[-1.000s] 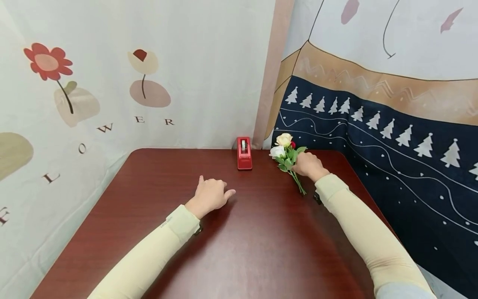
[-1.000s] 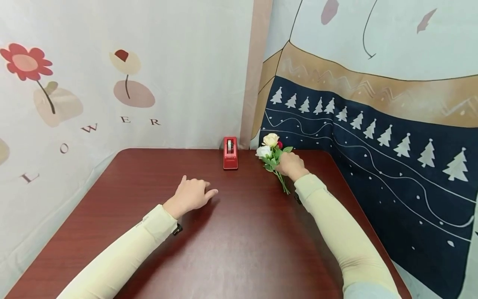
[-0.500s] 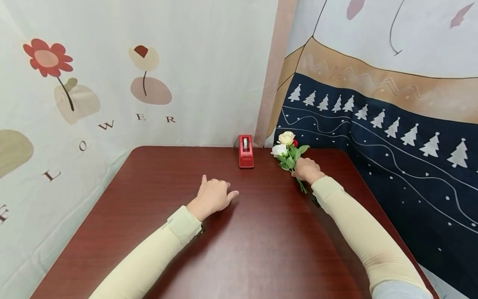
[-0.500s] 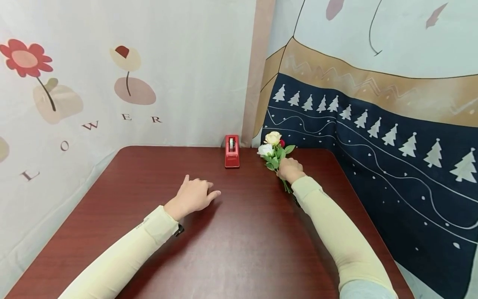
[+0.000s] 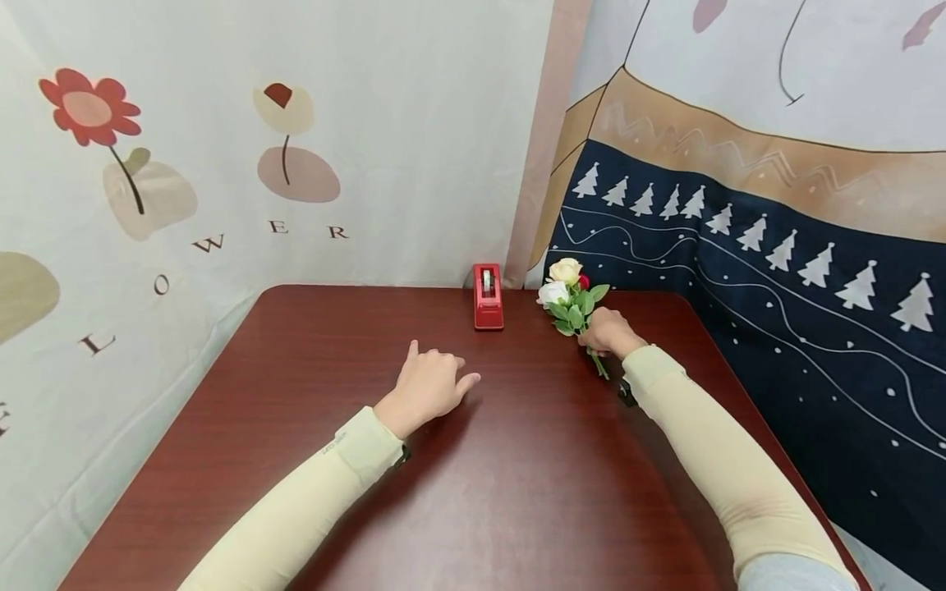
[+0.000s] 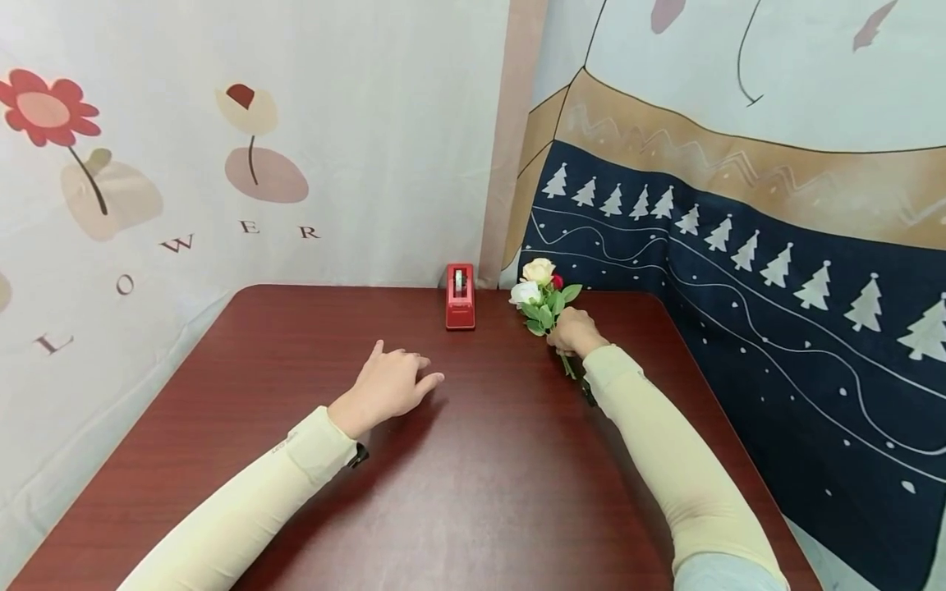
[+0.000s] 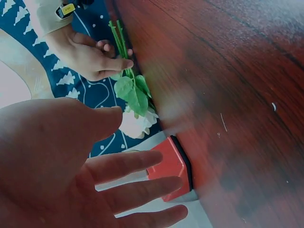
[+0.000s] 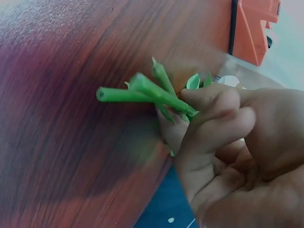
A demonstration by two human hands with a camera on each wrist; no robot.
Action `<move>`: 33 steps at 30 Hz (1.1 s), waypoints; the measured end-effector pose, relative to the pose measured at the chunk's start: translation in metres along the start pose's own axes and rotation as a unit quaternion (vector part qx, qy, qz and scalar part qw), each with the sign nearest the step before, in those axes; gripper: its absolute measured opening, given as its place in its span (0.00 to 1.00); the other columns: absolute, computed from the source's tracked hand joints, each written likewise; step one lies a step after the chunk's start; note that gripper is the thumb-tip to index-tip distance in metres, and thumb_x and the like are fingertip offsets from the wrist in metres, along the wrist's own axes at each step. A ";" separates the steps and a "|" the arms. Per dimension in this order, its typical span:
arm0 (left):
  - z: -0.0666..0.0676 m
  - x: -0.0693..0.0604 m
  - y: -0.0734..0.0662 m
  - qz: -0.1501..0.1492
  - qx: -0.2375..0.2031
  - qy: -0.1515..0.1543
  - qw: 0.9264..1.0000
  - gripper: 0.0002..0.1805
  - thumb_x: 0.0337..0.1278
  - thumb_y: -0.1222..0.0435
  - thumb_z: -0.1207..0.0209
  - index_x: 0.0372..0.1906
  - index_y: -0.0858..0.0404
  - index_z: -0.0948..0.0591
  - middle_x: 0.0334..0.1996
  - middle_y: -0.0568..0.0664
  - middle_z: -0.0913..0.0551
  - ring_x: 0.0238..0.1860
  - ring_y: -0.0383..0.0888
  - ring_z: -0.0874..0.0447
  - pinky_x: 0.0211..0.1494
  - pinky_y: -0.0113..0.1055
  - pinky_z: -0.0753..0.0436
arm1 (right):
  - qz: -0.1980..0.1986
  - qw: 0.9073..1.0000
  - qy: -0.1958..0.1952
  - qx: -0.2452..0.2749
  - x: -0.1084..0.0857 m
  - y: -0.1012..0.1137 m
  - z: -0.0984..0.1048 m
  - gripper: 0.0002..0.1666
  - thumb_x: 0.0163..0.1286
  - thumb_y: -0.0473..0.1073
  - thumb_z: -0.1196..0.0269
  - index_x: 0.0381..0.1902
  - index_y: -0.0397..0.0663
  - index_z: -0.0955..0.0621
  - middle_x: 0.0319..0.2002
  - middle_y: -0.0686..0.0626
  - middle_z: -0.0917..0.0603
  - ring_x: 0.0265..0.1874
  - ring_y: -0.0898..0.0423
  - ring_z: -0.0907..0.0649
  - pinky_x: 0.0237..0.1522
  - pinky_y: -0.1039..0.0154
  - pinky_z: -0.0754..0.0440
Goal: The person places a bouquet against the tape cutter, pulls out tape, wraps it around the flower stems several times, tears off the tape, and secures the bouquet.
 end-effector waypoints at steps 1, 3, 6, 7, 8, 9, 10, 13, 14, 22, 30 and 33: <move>0.000 0.000 -0.001 0.000 0.002 0.000 1.000 0.29 0.81 0.42 0.40 0.67 0.58 0.11 0.61 0.53 0.07 0.66 0.57 0.10 0.85 0.74 0.41 | 0.003 1.000 0.002 0.012 -0.001 -0.001 0.000 0.15 0.77 0.42 0.32 0.29 0.41 0.14 0.17 0.52 0.16 0.15 0.61 0.18 0.27 0.66 0.17; 0.000 0.000 -0.002 -0.001 0.003 0.003 1.000 0.29 0.81 0.42 0.41 0.67 0.58 0.11 0.62 0.53 0.07 0.66 0.57 0.10 0.85 0.74 0.41 | 0.010 0.999 0.000 0.033 -0.003 -0.003 0.002 0.16 0.77 0.41 0.32 0.27 0.40 0.12 0.17 0.52 0.15 0.15 0.62 0.16 0.28 0.66 0.14; -0.002 0.001 -0.004 -0.005 0.005 0.008 1.000 0.29 0.81 0.41 0.41 0.68 0.58 0.12 0.62 0.53 0.08 0.67 0.57 0.11 0.85 0.74 0.41 | 0.025 0.997 -0.001 0.069 -0.006 -0.007 0.002 0.15 0.78 0.38 0.33 0.29 0.37 0.11 0.18 0.51 0.13 0.17 0.62 0.14 0.30 0.65 0.11; -0.002 0.001 -0.005 -0.007 0.006 0.009 1.000 0.29 0.81 0.41 0.41 0.68 0.57 0.12 0.63 0.53 0.08 0.67 0.57 0.11 0.85 0.74 0.41 | 0.032 0.996 -0.002 0.083 -0.008 -0.008 0.002 0.15 0.79 0.38 0.33 0.31 0.36 0.10 0.19 0.50 0.13 0.17 0.62 0.13 0.30 0.65 0.10; -0.003 0.001 -0.005 -0.009 0.006 0.010 1.000 0.29 0.81 0.41 0.41 0.68 0.57 0.12 0.63 0.53 0.08 0.67 0.57 0.11 0.85 0.74 0.40 | 0.038 0.995 -0.002 0.092 -0.009 -0.010 0.001 0.15 0.80 0.37 0.34 0.32 0.35 0.10 0.20 0.49 0.12 0.17 0.62 0.13 0.31 0.64 0.09; -0.004 0.000 -0.006 -0.012 0.006 0.011 1.000 0.30 0.81 0.41 0.41 0.68 0.57 0.12 0.63 0.53 0.08 0.67 0.58 0.11 0.85 0.75 0.40 | 0.045 0.994 -0.003 0.101 -0.011 -0.011 0.001 0.14 0.80 0.37 0.34 0.34 0.34 0.10 0.20 0.48 0.12 0.18 0.61 0.12 0.32 0.63 0.09; -0.004 0.001 -0.005 -0.013 0.008 0.011 1.000 0.30 0.81 0.41 0.41 0.68 0.57 0.12 0.63 0.53 0.08 0.67 0.58 0.11 0.85 0.74 0.40 | 0.054 0.993 -0.003 0.109 -0.012 -0.012 0.001 0.14 0.81 0.36 0.35 0.35 0.33 0.10 0.21 0.47 0.12 0.18 0.61 0.12 0.32 0.62 0.08; -0.004 0.001 -0.004 -0.014 0.013 0.009 1.000 0.30 0.81 0.41 0.41 0.68 0.57 0.12 0.63 0.52 0.08 0.68 0.58 0.12 0.85 0.74 0.40 | 0.079 0.989 -0.015 0.123 -0.017 -0.012 0.002 0.14 0.81 0.36 0.36 0.39 0.31 0.10 0.24 0.45 0.11 0.19 0.59 0.11 0.34 0.58 0.07; -0.003 0.001 -0.004 -0.013 0.013 0.006 1.000 0.29 0.81 0.41 0.41 0.68 0.57 0.12 0.63 0.52 0.08 0.68 0.58 0.12 0.85 0.74 0.40 | 0.088 0.988 -0.023 0.124 -0.020 -0.011 0.003 0.14 0.81 0.36 0.36 0.40 0.30 0.10 0.25 0.44 0.10 0.19 0.58 0.10 0.34 0.57 0.07; 0.001 0.004 -0.006 -0.023 -0.002 -0.005 1.000 0.28 0.81 0.43 0.40 0.65 0.59 0.10 0.59 0.54 0.06 0.64 0.58 0.09 0.84 0.73 0.37 | 0.183 0.972 -0.106 0.101 -0.047 0.033 0.026 0.16 0.84 0.40 0.37 0.42 0.31 0.09 0.23 0.44 0.11 0.18 0.56 0.10 0.31 0.56 0.08; 0.017 0.008 -0.016 -0.057 -0.025 -0.092 0.994 0.18 0.81 0.50 0.37 0.33 0.53 0.07 0.28 0.48 0.08 0.33 0.54 0.08 0.39 0.51 0.13 | 0.345 0.926 -0.149 -0.039 -0.073 0.116 0.021 0.15 0.81 0.39 0.34 0.29 0.46 0.13 0.18 0.50 0.17 0.19 0.57 0.15 0.29 0.57 0.12; 0.028 0.005 -0.023 -0.058 -0.079 -0.112 0.989 0.24 0.80 0.50 0.39 0.21 0.50 0.15 0.18 0.44 0.18 0.26 0.51 0.14 0.30 0.46 0.19 | 0.400 0.894 -0.167 -0.113 -0.075 0.143 0.008 0.15 0.79 0.37 0.33 0.28 0.45 0.13 0.21 0.49 0.16 0.25 0.52 0.15 0.36 0.52 0.12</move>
Point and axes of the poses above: each hand's wrist, its own x-axis towards the middle knuckle, its own z-axis out of the back of the hand, y = z × x, the point moved 10 cm from there along x, towards the middle knuckle
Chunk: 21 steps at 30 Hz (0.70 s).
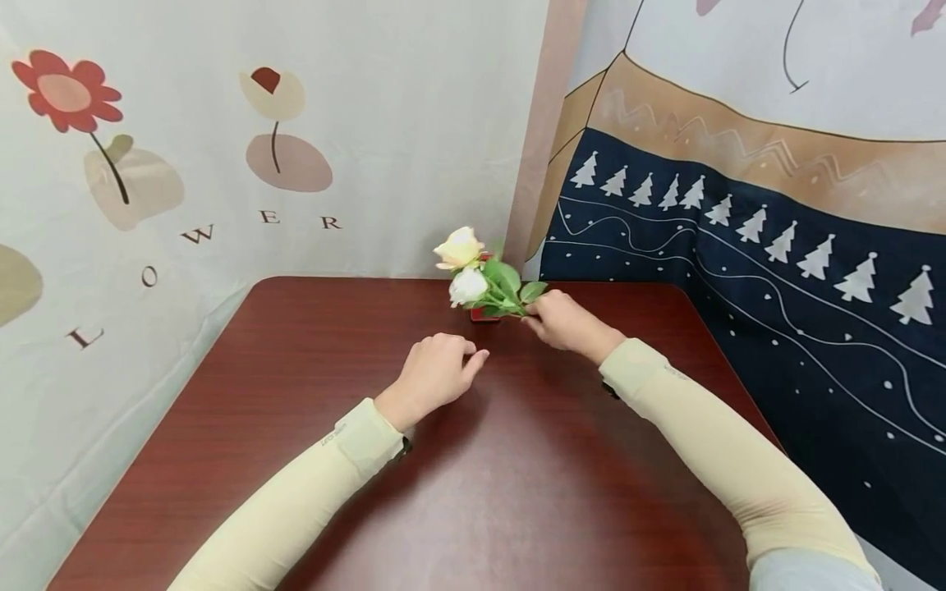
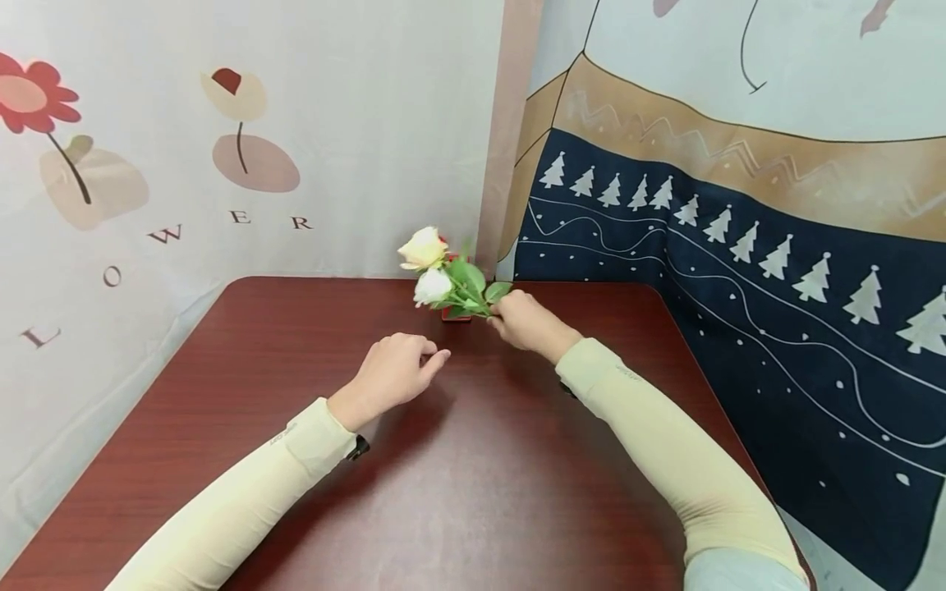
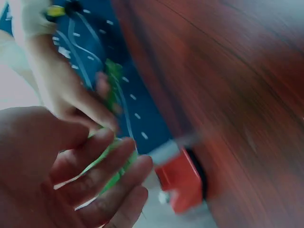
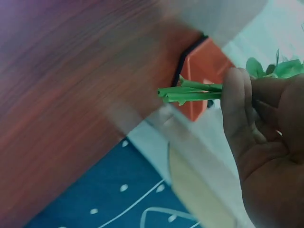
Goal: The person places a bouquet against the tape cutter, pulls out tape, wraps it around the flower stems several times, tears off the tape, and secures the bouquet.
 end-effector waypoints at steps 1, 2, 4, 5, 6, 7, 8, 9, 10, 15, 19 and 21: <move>0.005 0.000 -0.003 0.003 -0.019 -0.006 1.000 0.26 0.81 0.49 0.40 0.19 0.49 0.19 0.15 0.43 0.22 0.24 0.50 0.16 0.29 0.45 0.20 | 0.016 1.000 0.003 -0.017 0.005 0.007 -0.003 0.13 0.78 0.37 0.32 0.29 0.44 0.12 0.23 0.48 0.15 0.27 0.51 0.14 0.38 0.50 0.12; 0.009 0.001 -0.005 0.006 -0.036 -0.014 0.999 0.28 0.81 0.48 0.40 0.16 0.49 0.22 0.14 0.42 0.25 0.23 0.49 0.19 0.29 0.44 0.22 | 0.026 0.999 0.012 -0.027 0.010 0.012 -0.007 0.11 0.78 0.36 0.32 0.31 0.42 0.11 0.25 0.47 0.13 0.30 0.50 0.13 0.41 0.49 0.11; 0.019 0.003 -0.010 0.009 -0.061 -0.034 0.998 0.30 0.80 0.48 0.41 0.14 0.49 0.26 0.11 0.42 0.30 0.20 0.47 0.23 0.27 0.42 0.26 | 0.039 0.998 0.031 -0.035 0.019 0.021 -0.015 0.09 0.78 0.35 0.33 0.36 0.40 0.09 0.29 0.46 0.11 0.33 0.49 0.11 0.43 0.49 0.10; 0.024 0.004 -0.013 0.008 -0.066 -0.044 0.997 0.31 0.80 0.48 0.41 0.13 0.49 0.27 0.11 0.42 0.32 0.20 0.46 0.25 0.26 0.41 0.27 | 0.046 0.997 0.041 -0.039 0.023 0.026 -0.019 0.09 0.78 0.35 0.33 0.37 0.40 0.09 0.31 0.46 0.10 0.34 0.49 0.11 0.43 0.49 0.10; 0.029 0.005 -0.015 0.006 -0.066 -0.053 0.996 0.31 0.81 0.48 0.41 0.13 0.49 0.28 0.11 0.42 0.32 0.19 0.46 0.26 0.26 0.41 0.29 | 0.052 0.996 0.051 -0.042 0.027 0.029 -0.023 0.08 0.78 0.35 0.33 0.39 0.40 0.08 0.32 0.45 0.10 0.34 0.49 0.10 0.44 0.50 0.10; 0.033 0.006 -0.017 0.004 -0.059 -0.063 0.996 0.31 0.81 0.49 0.41 0.13 0.49 0.28 0.11 0.41 0.32 0.20 0.45 0.26 0.26 0.41 0.29 | 0.058 0.995 0.059 -0.047 0.030 0.033 -0.027 0.08 0.78 0.35 0.33 0.40 0.40 0.08 0.33 0.45 0.09 0.35 0.50 0.10 0.45 0.50 0.10; 0.035 0.008 -0.018 0.004 -0.054 -0.069 0.996 0.31 0.81 0.49 0.41 0.13 0.49 0.28 0.11 0.41 0.32 0.20 0.45 0.27 0.26 0.41 0.30 | 0.063 0.995 0.068 -0.048 0.033 0.036 -0.031 0.08 0.78 0.34 0.34 0.40 0.41 0.08 0.34 0.45 0.09 0.35 0.50 0.10 0.45 0.50 0.10; 0.038 0.009 -0.018 0.006 -0.047 -0.072 0.996 0.31 0.81 0.50 0.40 0.13 0.49 0.27 0.11 0.42 0.31 0.20 0.45 0.27 0.25 0.41 0.31 | 0.067 0.994 0.077 -0.048 0.037 0.039 -0.036 0.08 0.78 0.34 0.34 0.41 0.42 0.08 0.35 0.45 0.09 0.35 0.51 0.10 0.45 0.51 0.09; 0.038 0.010 -0.018 0.008 -0.041 -0.073 0.996 0.30 0.81 0.50 0.40 0.13 0.49 0.27 0.11 0.42 0.31 0.20 0.45 0.26 0.26 0.41 0.31 | 0.071 0.992 0.085 -0.052 0.040 0.041 -0.041 0.08 0.78 0.34 0.34 0.40 0.43 0.08 0.35 0.46 0.09 0.35 0.52 0.11 0.45 0.52 0.09; 0.034 0.011 -0.016 0.016 -0.038 -0.056 0.998 0.28 0.81 0.51 0.40 0.16 0.49 0.22 0.14 0.44 0.25 0.24 0.46 0.21 0.27 0.42 0.26 | 0.046 0.988 0.136 -0.051 0.051 0.043 -0.067 0.09 0.77 0.34 0.35 0.42 0.48 0.08 0.38 0.47 0.09 0.33 0.54 0.14 0.46 0.52 0.09; 0.028 0.012 -0.013 0.024 -0.033 -0.042 0.998 0.24 0.80 0.50 0.40 0.21 0.48 0.17 0.17 0.44 0.22 0.27 0.49 0.16 0.28 0.45 0.22 | 0.015 0.988 0.151 -0.038 0.056 0.041 -0.083 0.09 0.79 0.35 0.36 0.41 0.49 0.09 0.40 0.46 0.08 0.35 0.53 0.14 0.49 0.51 0.09; 0.027 0.014 -0.011 0.031 -0.026 -0.037 0.998 0.22 0.80 0.50 0.41 0.24 0.48 0.14 0.18 0.45 0.21 0.28 0.51 0.16 0.28 0.47 0.21 | 0.001 0.988 0.152 -0.029 0.060 0.039 -0.088 0.09 0.80 0.36 0.36 0.41 0.49 0.09 0.41 0.46 0.08 0.37 0.52 0.13 0.52 0.49 0.09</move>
Point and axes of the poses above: each hand's wrist, its own x-axis towards the middle knuckle, its own z-axis out of the back of the hand, y = z × x, the point moved 10 cm from there along x, towards the middle knuckle
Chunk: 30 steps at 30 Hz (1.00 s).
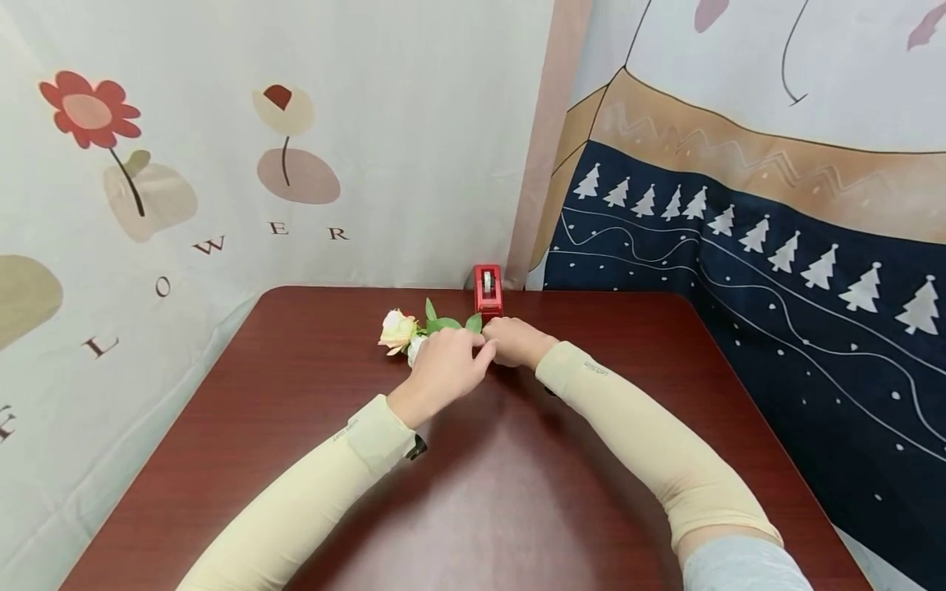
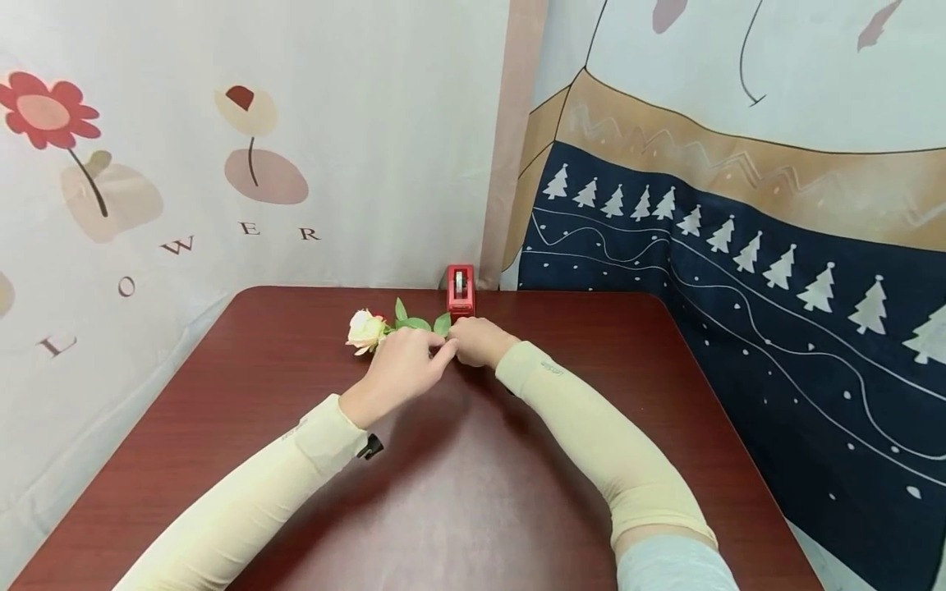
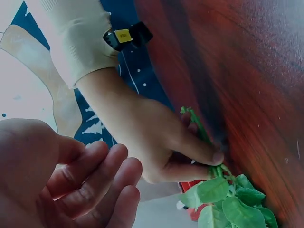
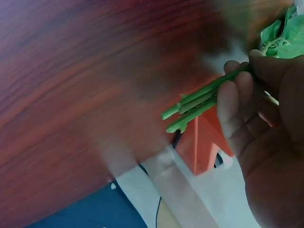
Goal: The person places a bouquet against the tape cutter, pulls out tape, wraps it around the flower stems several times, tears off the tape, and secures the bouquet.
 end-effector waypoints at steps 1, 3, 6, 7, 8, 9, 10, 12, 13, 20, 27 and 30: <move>-0.002 0.001 0.001 0.003 0.003 0.005 1.000 0.21 0.80 0.49 0.42 0.26 0.48 0.13 0.18 0.45 0.21 0.28 0.52 0.16 0.28 0.47 0.21 | -0.005 1.000 -0.003 0.002 0.002 -0.002 -0.002 0.09 0.79 0.37 0.36 0.40 0.49 0.10 0.41 0.45 0.08 0.38 0.51 0.13 0.52 0.48 0.09; -0.004 0.005 0.002 0.006 0.010 0.010 1.000 0.21 0.80 0.49 0.42 0.28 0.48 0.11 0.18 0.45 0.21 0.29 0.52 0.16 0.29 0.48 0.20 | -0.009 1.000 -0.011 0.010 0.012 -0.014 -0.013 0.08 0.80 0.40 0.37 0.41 0.49 0.11 0.41 0.46 0.09 0.39 0.51 0.12 0.53 0.48 0.09; -0.006 0.013 0.004 0.006 0.014 0.014 1.000 0.20 0.80 0.51 0.44 0.28 0.49 0.11 0.17 0.46 0.22 0.28 0.52 0.18 0.30 0.48 0.20 | -0.012 1.000 -0.020 0.017 0.013 -0.017 -0.014 0.10 0.81 0.41 0.37 0.53 0.50 0.11 0.50 0.44 0.09 0.45 0.48 0.10 0.57 0.46 0.09; -0.006 0.015 0.005 0.006 0.016 0.015 1.000 0.21 0.80 0.52 0.44 0.27 0.50 0.12 0.17 0.46 0.22 0.27 0.51 0.18 0.30 0.47 0.20 | -0.016 0.999 -0.021 0.023 0.012 -0.017 -0.014 0.13 0.82 0.42 0.37 0.59 0.50 0.12 0.55 0.44 0.09 0.48 0.47 0.10 0.60 0.46 0.10; -0.006 0.018 0.006 0.008 0.016 0.016 1.000 0.21 0.79 0.53 0.44 0.26 0.51 0.12 0.17 0.47 0.22 0.27 0.52 0.18 0.30 0.47 0.19 | -0.019 0.999 -0.022 0.027 0.011 -0.018 -0.015 0.17 0.83 0.42 0.38 0.64 0.50 0.14 0.59 0.44 0.11 0.51 0.47 0.11 0.62 0.46 0.11; -0.006 0.022 0.007 0.010 0.014 0.019 1.000 0.21 0.79 0.53 0.44 0.26 0.51 0.12 0.17 0.48 0.21 0.27 0.52 0.18 0.30 0.47 0.20 | -0.031 0.999 -0.017 0.031 0.003 -0.009 -0.005 0.21 0.83 0.40 0.37 0.70 0.51 0.16 0.64 0.43 0.12 0.54 0.46 0.11 0.66 0.45 0.13; -0.006 0.026 0.008 0.013 0.012 0.023 1.000 0.22 0.80 0.53 0.44 0.24 0.51 0.13 0.18 0.49 0.21 0.27 0.52 0.18 0.30 0.46 0.20 | -0.039 0.998 -0.019 0.040 0.002 -0.010 -0.005 0.24 0.84 0.40 0.38 0.74 0.52 0.19 0.67 0.43 0.14 0.55 0.45 0.11 0.67 0.46 0.13; -0.006 0.035 0.011 0.021 0.008 0.031 0.999 0.22 0.80 0.52 0.43 0.26 0.51 0.11 0.21 0.50 0.17 0.28 0.52 0.16 0.31 0.46 0.19 | -0.050 0.997 -0.026 0.045 0.000 -0.011 -0.004 0.25 0.84 0.40 0.38 0.75 0.52 0.20 0.68 0.44 0.14 0.53 0.46 0.11 0.65 0.47 0.12; -0.007 0.039 0.013 0.025 0.007 0.040 0.999 0.22 0.81 0.52 0.43 0.26 0.52 0.11 0.23 0.51 0.15 0.30 0.53 0.15 0.31 0.47 0.19 | -0.054 0.997 -0.028 0.046 -0.001 -0.012 -0.004 0.24 0.84 0.41 0.38 0.74 0.51 0.19 0.66 0.44 0.13 0.52 0.47 0.11 0.64 0.48 0.12; -0.012 0.072 0.033 0.054 0.043 0.074 0.995 0.17 0.83 0.54 0.42 0.36 0.54 0.10 0.31 0.52 0.12 0.32 0.51 0.14 0.35 0.45 0.17 | -0.040 0.998 -0.026 0.046 -0.002 -0.016 0.006 0.08 0.81 0.42 0.33 0.45 0.47 0.09 0.37 0.48 0.10 0.34 0.53 0.16 0.45 0.56 0.14; -0.031 0.096 0.047 0.052 0.074 0.127 0.988 0.14 0.81 0.61 0.43 0.34 0.55 0.12 0.31 0.50 0.13 0.31 0.45 0.21 0.34 0.40 0.22 | -0.084 0.985 -0.081 0.127 -0.004 -0.041 0.046 0.15 0.80 0.40 0.39 0.38 0.42 0.08 0.21 0.52 0.22 0.25 0.55 0.23 0.35 0.60 0.25; -0.038 0.101 0.049 0.049 0.081 0.135 0.986 0.14 0.80 0.62 0.42 0.34 0.56 0.13 0.32 0.50 0.13 0.33 0.46 0.20 0.35 0.41 0.20 | -0.077 0.986 -0.050 0.140 -0.004 -0.044 0.045 0.13 0.80 0.41 0.36 0.44 0.43 0.06 0.28 0.51 0.14 0.31 0.54 0.18 0.40 0.59 0.19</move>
Point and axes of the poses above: each hand's wrist, its own x-axis towards the middle knuckle, its own z-axis out of the back of the hand, y = z × x, the point moved 10 cm from there along x, towards the middle knuckle
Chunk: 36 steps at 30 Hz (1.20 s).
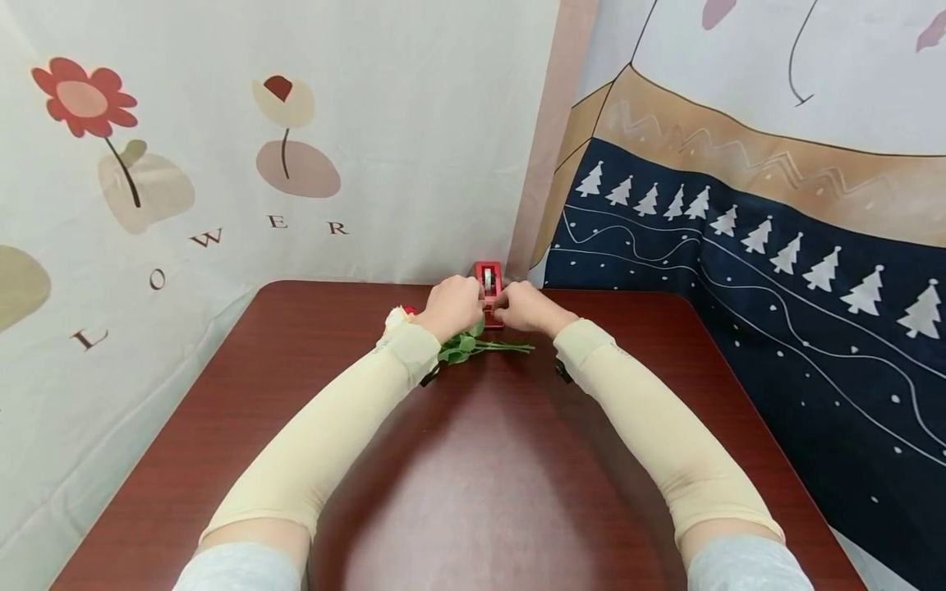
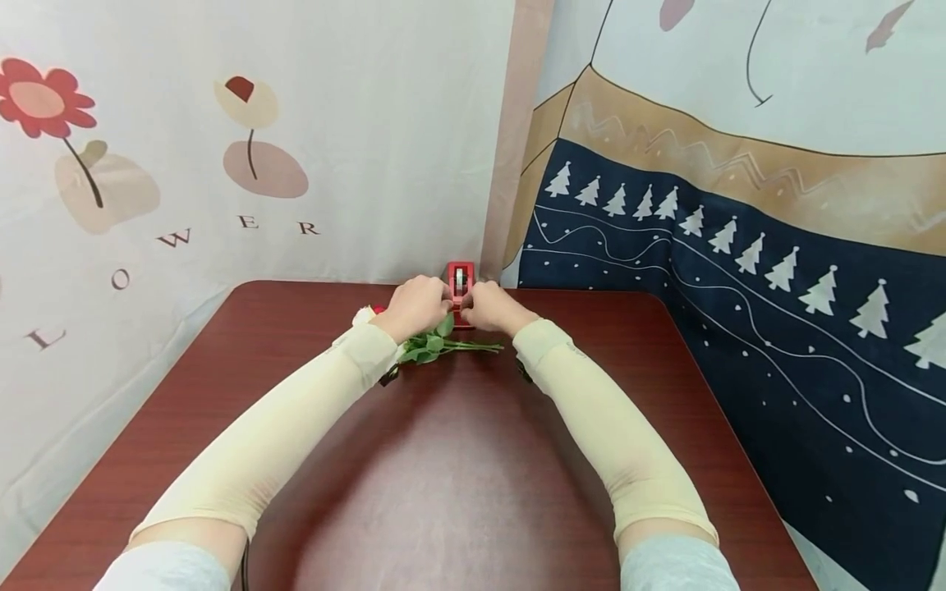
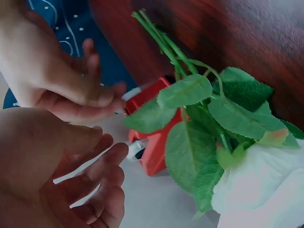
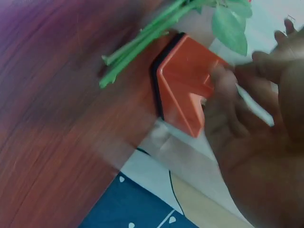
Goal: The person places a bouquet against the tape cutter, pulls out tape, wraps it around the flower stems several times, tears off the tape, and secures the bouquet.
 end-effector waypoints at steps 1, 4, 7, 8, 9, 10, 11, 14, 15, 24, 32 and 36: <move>-0.001 0.001 0.001 0.001 0.004 0.001 1.000 0.14 0.80 0.62 0.42 0.33 0.56 0.13 0.31 0.51 0.13 0.33 0.46 0.19 0.35 0.42 0.20 | 0.004 1.000 0.022 -0.002 -0.001 0.000 -0.004 0.13 0.79 0.43 0.35 0.47 0.44 0.06 0.32 0.51 0.10 0.34 0.54 0.16 0.43 0.59 0.16; -0.003 0.002 0.003 0.005 0.009 0.000 1.000 0.13 0.78 0.62 0.40 0.32 0.56 0.14 0.31 0.51 0.14 0.34 0.47 0.18 0.35 0.43 0.18 | 0.027 0.995 0.091 -0.018 -0.004 0.001 -0.023 0.14 0.77 0.48 0.29 0.53 0.48 0.06 0.44 0.50 0.05 0.42 0.56 0.11 0.52 0.57 0.11; -0.004 0.002 0.005 0.011 0.009 0.000 1.000 0.12 0.79 0.62 0.40 0.33 0.55 0.15 0.31 0.50 0.14 0.33 0.46 0.18 0.35 0.42 0.18 | 0.042 0.992 0.112 -0.031 -0.006 0.000 -0.036 0.17 0.74 0.50 0.25 0.55 0.49 0.06 0.48 0.49 0.04 0.43 0.55 0.09 0.54 0.56 0.10; -0.003 0.002 0.005 0.013 0.006 0.002 1.000 0.13 0.79 0.62 0.41 0.33 0.56 0.14 0.30 0.50 0.15 0.33 0.46 0.19 0.35 0.42 0.19 | 0.045 0.993 0.107 -0.037 -0.006 0.000 -0.038 0.17 0.73 0.49 0.24 0.55 0.48 0.06 0.48 0.48 0.04 0.43 0.55 0.09 0.54 0.55 0.10; -0.003 0.002 0.005 0.013 0.002 0.002 1.000 0.13 0.79 0.62 0.41 0.33 0.55 0.14 0.30 0.49 0.15 0.33 0.46 0.19 0.35 0.42 0.19 | 0.046 0.993 0.099 -0.044 -0.005 -0.001 -0.040 0.17 0.72 0.48 0.23 0.54 0.48 0.06 0.47 0.48 0.04 0.43 0.55 0.09 0.54 0.55 0.10; -0.003 0.002 0.005 0.013 0.002 0.002 1.000 0.13 0.80 0.61 0.42 0.33 0.56 0.14 0.30 0.49 0.15 0.33 0.46 0.19 0.35 0.42 0.19 | 0.045 0.994 0.091 -0.052 -0.004 -0.002 -0.040 0.17 0.71 0.47 0.23 0.54 0.47 0.06 0.47 0.48 0.04 0.43 0.55 0.09 0.54 0.54 0.10; -0.002 0.002 0.005 0.012 0.001 0.001 1.000 0.14 0.81 0.61 0.42 0.34 0.56 0.13 0.30 0.49 0.15 0.32 0.46 0.19 0.35 0.42 0.19 | 0.042 0.994 0.083 -0.059 -0.003 -0.003 -0.041 0.17 0.71 0.46 0.23 0.54 0.47 0.06 0.47 0.48 0.04 0.43 0.55 0.09 0.54 0.54 0.10; -0.001 0.001 0.002 0.008 -0.001 0.001 1.000 0.14 0.81 0.61 0.43 0.35 0.56 0.13 0.30 0.50 0.15 0.33 0.46 0.19 0.36 0.42 0.19 | 0.033 0.994 0.071 -0.071 -0.001 -0.005 -0.045 0.16 0.71 0.44 0.24 0.54 0.46 0.07 0.48 0.47 0.05 0.43 0.54 0.10 0.56 0.52 0.10; -0.001 0.001 0.002 0.007 0.000 0.000 1.000 0.14 0.82 0.60 0.42 0.35 0.56 0.13 0.30 0.50 0.15 0.33 0.46 0.18 0.36 0.42 0.19 | 0.029 0.994 0.072 -0.071 0.000 -0.006 -0.047 0.16 0.72 0.44 0.24 0.54 0.45 0.07 0.48 0.46 0.05 0.42 0.53 0.11 0.56 0.52 0.10; -0.002 0.003 0.000 0.011 0.009 0.000 1.000 0.13 0.81 0.58 0.40 0.34 0.57 0.16 0.32 0.52 0.15 0.34 0.47 0.17 0.34 0.44 0.17 | 0.030 0.996 0.049 -0.069 0.008 0.001 -0.054 0.10 0.74 0.41 0.27 0.50 0.47 0.06 0.45 0.49 0.05 0.39 0.55 0.11 0.54 0.53 0.09; -0.004 0.008 0.007 0.018 0.018 0.000 1.000 0.12 0.77 0.61 0.38 0.32 0.55 0.16 0.32 0.49 0.14 0.34 0.47 0.16 0.32 0.46 0.17 | 0.033 0.997 0.022 -0.066 0.012 0.011 -0.050 0.03 0.70 0.41 0.24 0.40 0.51 0.06 0.38 0.52 0.06 0.34 0.56 0.14 0.45 0.54 0.12; -0.003 0.009 0.012 0.015 0.022 0.004 1.000 0.10 0.74 0.63 0.38 0.31 0.56 0.18 0.31 0.51 0.15 0.34 0.47 0.17 0.33 0.45 0.17 | 0.020 0.999 0.012 -0.045 0.010 0.018 -0.032 0.08 0.71 0.42 0.27 0.46 0.50 0.06 0.43 0.49 0.05 0.39 0.53 0.12 0.50 0.53 0.11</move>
Point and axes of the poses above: each hand's wrist, its own x-axis towards the middle knuckle, its own z-axis out of the back of the hand, y = z × x, the point moved 10 cm from there along x, towards the middle knuckle
